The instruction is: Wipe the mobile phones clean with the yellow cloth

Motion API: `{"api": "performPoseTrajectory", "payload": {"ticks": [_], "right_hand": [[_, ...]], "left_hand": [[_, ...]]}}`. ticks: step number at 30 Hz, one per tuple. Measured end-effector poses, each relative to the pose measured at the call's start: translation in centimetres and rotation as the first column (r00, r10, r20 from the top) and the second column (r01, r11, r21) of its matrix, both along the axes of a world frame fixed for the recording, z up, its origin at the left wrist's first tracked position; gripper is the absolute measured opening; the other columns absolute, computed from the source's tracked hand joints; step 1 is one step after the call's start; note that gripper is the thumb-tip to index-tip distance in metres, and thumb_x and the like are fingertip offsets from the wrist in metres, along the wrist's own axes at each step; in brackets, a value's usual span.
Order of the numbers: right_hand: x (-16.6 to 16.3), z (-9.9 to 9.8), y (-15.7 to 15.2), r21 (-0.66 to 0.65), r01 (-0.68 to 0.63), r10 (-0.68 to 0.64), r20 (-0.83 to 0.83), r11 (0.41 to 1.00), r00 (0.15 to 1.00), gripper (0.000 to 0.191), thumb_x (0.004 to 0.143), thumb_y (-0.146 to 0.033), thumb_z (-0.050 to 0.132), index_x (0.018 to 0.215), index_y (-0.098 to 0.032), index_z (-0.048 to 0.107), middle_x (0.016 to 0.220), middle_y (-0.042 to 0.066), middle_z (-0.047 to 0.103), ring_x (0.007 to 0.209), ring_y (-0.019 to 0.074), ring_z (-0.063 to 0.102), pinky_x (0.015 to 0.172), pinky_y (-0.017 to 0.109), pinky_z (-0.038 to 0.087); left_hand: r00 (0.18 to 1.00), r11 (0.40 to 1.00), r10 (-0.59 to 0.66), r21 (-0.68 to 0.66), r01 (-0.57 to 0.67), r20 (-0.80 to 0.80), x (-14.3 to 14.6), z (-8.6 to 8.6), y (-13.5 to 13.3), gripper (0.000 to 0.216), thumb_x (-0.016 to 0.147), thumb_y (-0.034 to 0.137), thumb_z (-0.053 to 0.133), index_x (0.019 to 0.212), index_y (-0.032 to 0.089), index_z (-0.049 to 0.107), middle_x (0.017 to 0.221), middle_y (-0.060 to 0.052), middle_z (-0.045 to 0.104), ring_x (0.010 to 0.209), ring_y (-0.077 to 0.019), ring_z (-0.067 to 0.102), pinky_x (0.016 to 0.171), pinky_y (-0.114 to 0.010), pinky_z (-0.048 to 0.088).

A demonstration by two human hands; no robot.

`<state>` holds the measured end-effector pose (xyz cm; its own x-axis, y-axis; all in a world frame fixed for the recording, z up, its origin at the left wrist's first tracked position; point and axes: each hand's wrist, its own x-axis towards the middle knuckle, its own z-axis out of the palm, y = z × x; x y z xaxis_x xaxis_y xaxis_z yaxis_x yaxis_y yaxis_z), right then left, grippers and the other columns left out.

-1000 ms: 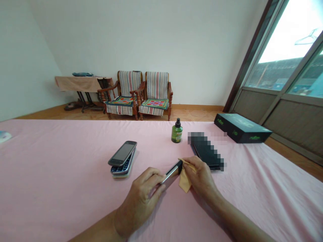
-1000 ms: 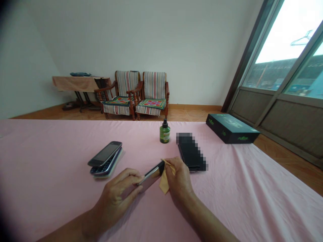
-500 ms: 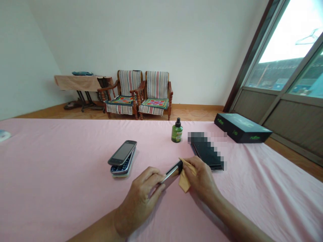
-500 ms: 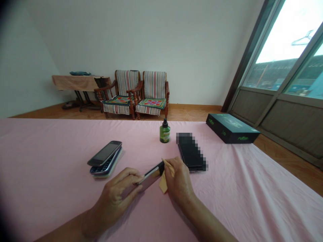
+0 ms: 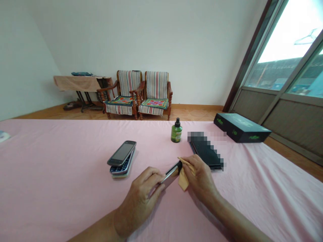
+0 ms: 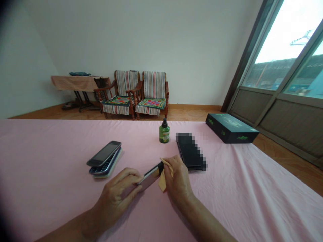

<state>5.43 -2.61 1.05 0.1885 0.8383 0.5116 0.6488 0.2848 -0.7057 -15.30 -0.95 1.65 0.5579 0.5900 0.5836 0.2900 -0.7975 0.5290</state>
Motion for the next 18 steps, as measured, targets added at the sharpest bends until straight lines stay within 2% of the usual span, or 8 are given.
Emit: {"api": "performPoseTrajectory", "payload": {"ticks": [4,6,9,11,14,18], "right_hand": [[0.37,-0.34,-0.05,-0.141,0.038,-0.029,0.068,0.989,0.997,0.023,0.084,-0.017,0.049,0.079,-0.016,0.071,0.075,0.006,0.063,0.068,0.0175,0.061,0.062,0.027,0.046],[0.57,-0.20,-0.17,-0.170,0.051,-0.037,0.083,0.984,0.996,0.022,0.083,-0.016,0.050,0.076,-0.016,0.070,0.073,0.005,0.063,0.066,0.0172,0.060,0.060,0.027,0.044],[0.58,0.21,-0.41,-0.052,0.065,-0.063,0.045,0.997,0.997,0.020,0.085,-0.018,0.052,0.092,-0.016,0.071,0.082,0.006,0.064,0.074,0.0185,0.062,0.066,0.029,0.047],[0.39,0.34,-0.55,0.017,0.034,-0.035,0.027,0.999,0.999,0.023,0.088,-0.019,0.051,0.100,-0.016,0.070,0.085,0.007,0.063,0.077,0.0183,0.061,0.068,0.029,0.049],[0.06,0.23,-0.70,0.018,-0.035,0.034,0.039,0.999,0.999,0.024,0.089,-0.017,0.049,0.101,-0.016,0.070,0.082,0.005,0.058,0.072,0.0163,0.060,0.065,0.027,0.050],[-0.05,0.01,-0.87,-0.006,-0.064,0.065,0.097,0.998,0.993,0.028,0.090,-0.014,0.045,0.105,-0.014,0.069,0.083,0.006,0.055,0.072,0.0167,0.058,0.065,0.029,0.049]], "left_hand": [[1.000,1.000,0.013,-0.001,-0.013,0.003,0.12,0.05,0.15,0.020,0.087,0.006,0.053,0.098,0.020,0.062,0.094,-0.005,0.061,0.086,-0.0170,0.063,0.075,-0.026,0.053],[1.000,1.000,0.009,0.006,-0.009,0.008,0.14,0.07,0.22,0.020,0.087,0.005,0.054,0.099,0.020,0.061,0.094,-0.005,0.061,0.086,-0.0169,0.063,0.075,-0.026,0.053],[1.000,1.000,-0.003,-0.005,0.003,-0.002,0.13,0.12,0.23,0.020,0.088,0.005,0.053,0.099,0.020,0.061,0.094,-0.005,0.061,0.086,-0.0168,0.063,0.075,-0.025,0.052],[1.000,1.000,-0.015,-0.015,0.015,-0.010,0.12,0.11,0.20,0.021,0.088,0.005,0.053,0.100,0.020,0.061,0.095,-0.005,0.060,0.087,-0.0168,0.062,0.075,-0.025,0.052],[0.999,0.999,-0.028,-0.022,0.028,-0.017,0.10,0.03,0.09,0.023,0.089,0.004,0.053,0.102,0.021,0.060,0.097,-0.005,0.059,0.088,-0.0165,0.061,0.077,-0.025,0.051],[0.999,0.999,-0.035,-0.031,0.034,-0.032,0.12,-0.13,-0.12,0.023,0.090,0.004,0.052,0.104,0.021,0.060,0.098,-0.004,0.059,0.090,-0.0157,0.060,0.079,-0.024,0.050]]}}
